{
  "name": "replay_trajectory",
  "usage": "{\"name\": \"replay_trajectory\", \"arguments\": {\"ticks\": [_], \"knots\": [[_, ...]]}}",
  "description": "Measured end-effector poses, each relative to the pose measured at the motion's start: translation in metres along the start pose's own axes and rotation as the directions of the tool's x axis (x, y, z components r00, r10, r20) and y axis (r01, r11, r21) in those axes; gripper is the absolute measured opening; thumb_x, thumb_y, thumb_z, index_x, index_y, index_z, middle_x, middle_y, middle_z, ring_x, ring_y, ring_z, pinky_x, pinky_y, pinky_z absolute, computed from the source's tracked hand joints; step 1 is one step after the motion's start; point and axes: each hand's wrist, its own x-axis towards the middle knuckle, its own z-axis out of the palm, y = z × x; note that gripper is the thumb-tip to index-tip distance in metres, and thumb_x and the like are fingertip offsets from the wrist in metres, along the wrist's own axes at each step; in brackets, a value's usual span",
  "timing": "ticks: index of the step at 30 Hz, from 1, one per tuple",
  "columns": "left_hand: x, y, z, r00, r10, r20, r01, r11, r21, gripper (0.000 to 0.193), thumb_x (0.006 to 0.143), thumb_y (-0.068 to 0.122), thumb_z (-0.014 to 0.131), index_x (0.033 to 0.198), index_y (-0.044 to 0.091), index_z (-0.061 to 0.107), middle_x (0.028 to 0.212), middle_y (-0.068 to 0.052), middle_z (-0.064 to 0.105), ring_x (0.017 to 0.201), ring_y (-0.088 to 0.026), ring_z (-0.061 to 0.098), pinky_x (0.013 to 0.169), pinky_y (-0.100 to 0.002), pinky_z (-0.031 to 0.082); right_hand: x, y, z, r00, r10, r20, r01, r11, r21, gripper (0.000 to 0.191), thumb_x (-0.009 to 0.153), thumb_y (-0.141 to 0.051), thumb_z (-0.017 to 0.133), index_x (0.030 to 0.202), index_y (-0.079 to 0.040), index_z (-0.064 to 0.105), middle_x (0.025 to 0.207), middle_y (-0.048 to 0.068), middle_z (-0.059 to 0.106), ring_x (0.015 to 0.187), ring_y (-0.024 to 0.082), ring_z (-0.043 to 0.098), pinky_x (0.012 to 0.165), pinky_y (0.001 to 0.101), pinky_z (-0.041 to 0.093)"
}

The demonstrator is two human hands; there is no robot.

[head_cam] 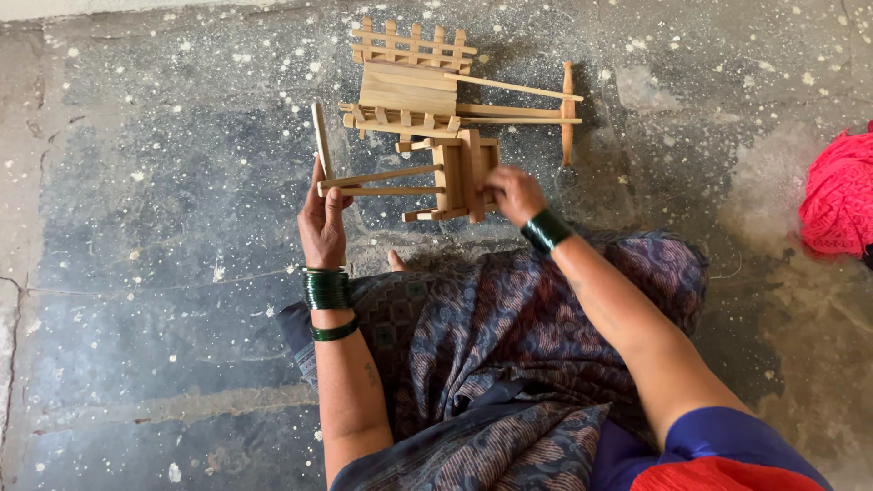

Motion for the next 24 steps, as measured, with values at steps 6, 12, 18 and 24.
{"name": "replay_trajectory", "arguments": {"ticks": [6, 12, 18, 24], "knots": [[0.0, -0.001, -0.001, 1.0, -0.005, -0.019, 0.006, 0.999, 0.033, 0.055, 0.111, 0.026, 0.055, 0.16, 0.008, 0.038, 0.116, -0.011, 0.073, 0.104, -0.017, 0.071, 0.093, -0.034, 0.061, -0.029, -0.023, -0.001, 0.993, 0.07, 0.093, -0.071, 0.997, 0.014, 0.023, 0.087, 0.006, 0.069, 0.09, -0.017, 0.075, 0.095, 0.002, 0.075, 0.086, 0.017, 0.07, 0.077, 0.0291, 0.06], [0.002, 0.002, -0.004, 1.0, -0.021, -0.017, 0.022, 0.997, 0.078, 0.056, 0.109, 0.031, 0.052, 0.159, 0.01, 0.037, 0.112, -0.012, 0.076, 0.103, -0.02, 0.075, 0.089, -0.035, 0.063, 0.02, -0.012, 0.002, 0.998, 0.035, -0.056, -0.032, 0.998, 0.055, 0.024, 0.089, 0.008, 0.068, 0.093, -0.016, 0.074, 0.102, 0.002, 0.075, 0.09, 0.016, 0.069, 0.071, 0.0257, 0.059], [0.0, 0.0, -0.004, 1.0, -0.007, -0.004, 0.007, 0.998, 0.06, 0.058, 0.109, 0.033, 0.053, 0.159, 0.01, 0.037, 0.114, -0.014, 0.076, 0.104, -0.021, 0.075, 0.09, -0.036, 0.064, 0.069, 0.0, -0.002, 0.97, 0.201, -0.138, -0.193, 0.979, 0.065, 0.015, 0.09, -0.001, 0.074, 0.092, -0.017, 0.075, 0.103, 0.002, 0.075, 0.088, 0.016, 0.068, 0.073, 0.0263, 0.058], [0.0, -0.001, -0.006, 1.0, -0.013, -0.01, 0.014, 0.999, 0.047, 0.059, 0.109, 0.035, 0.053, 0.159, 0.008, 0.036, 0.114, -0.014, 0.076, 0.105, -0.022, 0.075, 0.09, -0.036, 0.064, 0.061, 0.0, 0.008, 0.977, 0.132, -0.167, -0.124, 0.991, 0.058, 0.016, 0.089, -0.003, 0.074, 0.093, -0.017, 0.077, 0.102, 0.003, 0.075, 0.093, 0.016, 0.068, 0.079, 0.0282, 0.058]]}}
